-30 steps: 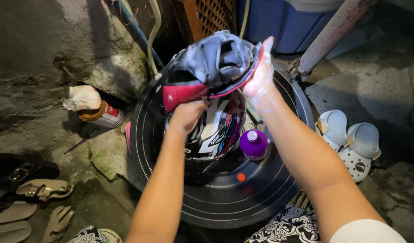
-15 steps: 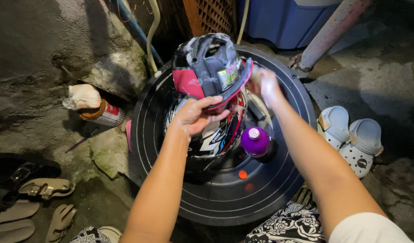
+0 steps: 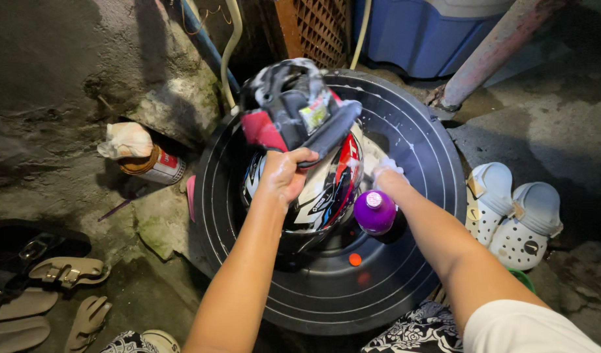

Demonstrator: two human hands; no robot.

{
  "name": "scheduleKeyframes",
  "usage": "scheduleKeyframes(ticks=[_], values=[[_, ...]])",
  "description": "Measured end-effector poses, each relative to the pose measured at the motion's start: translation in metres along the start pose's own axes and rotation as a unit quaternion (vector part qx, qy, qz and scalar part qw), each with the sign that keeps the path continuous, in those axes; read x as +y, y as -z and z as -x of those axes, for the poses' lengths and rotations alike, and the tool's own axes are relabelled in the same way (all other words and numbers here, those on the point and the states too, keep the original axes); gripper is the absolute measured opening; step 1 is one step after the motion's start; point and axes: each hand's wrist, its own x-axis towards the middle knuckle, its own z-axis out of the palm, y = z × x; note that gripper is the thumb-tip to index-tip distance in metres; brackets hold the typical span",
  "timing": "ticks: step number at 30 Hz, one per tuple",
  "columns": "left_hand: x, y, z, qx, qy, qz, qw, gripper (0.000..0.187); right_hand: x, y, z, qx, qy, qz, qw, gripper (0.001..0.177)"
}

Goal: The person washes the inner padding and lining of a motorcycle helmet by hand using soap and water under an outdoor tap.

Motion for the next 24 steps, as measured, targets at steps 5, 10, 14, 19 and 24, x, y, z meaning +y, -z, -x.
scheduleKeyframes(ticks=[5, 10, 14, 19, 24], values=[[0.0, -0.002, 0.005, 0.029, -0.027, 0.028, 0.999, 0.059, 0.015, 0.03, 0.015, 0.172, 0.111, -0.106, 0.973, 0.044], [-0.016, -0.009, 0.001, 0.058, -0.087, 0.018, 0.994, 0.051, -0.025, 0.14, 0.029, 0.323, 0.23, -0.425, 0.814, 0.05], [-0.037, -0.011, 0.0, 0.018, -0.107, 0.018, 0.994, 0.046, -0.093, 0.168, 0.09, 0.222, 0.286, -0.499, 0.788, 0.046], [-0.029, 0.0, -0.021, 0.056, -0.038, 0.118, 0.991, 0.041, -0.145, 0.155, 0.141, 0.379, 0.492, -0.101, 0.777, 0.061], [-0.03, -0.004, -0.004, 0.024, -0.044, 0.111, 0.993, 0.029, -0.131, 0.197, 0.136, 0.287, 0.304, -0.104, 0.903, 0.064]])
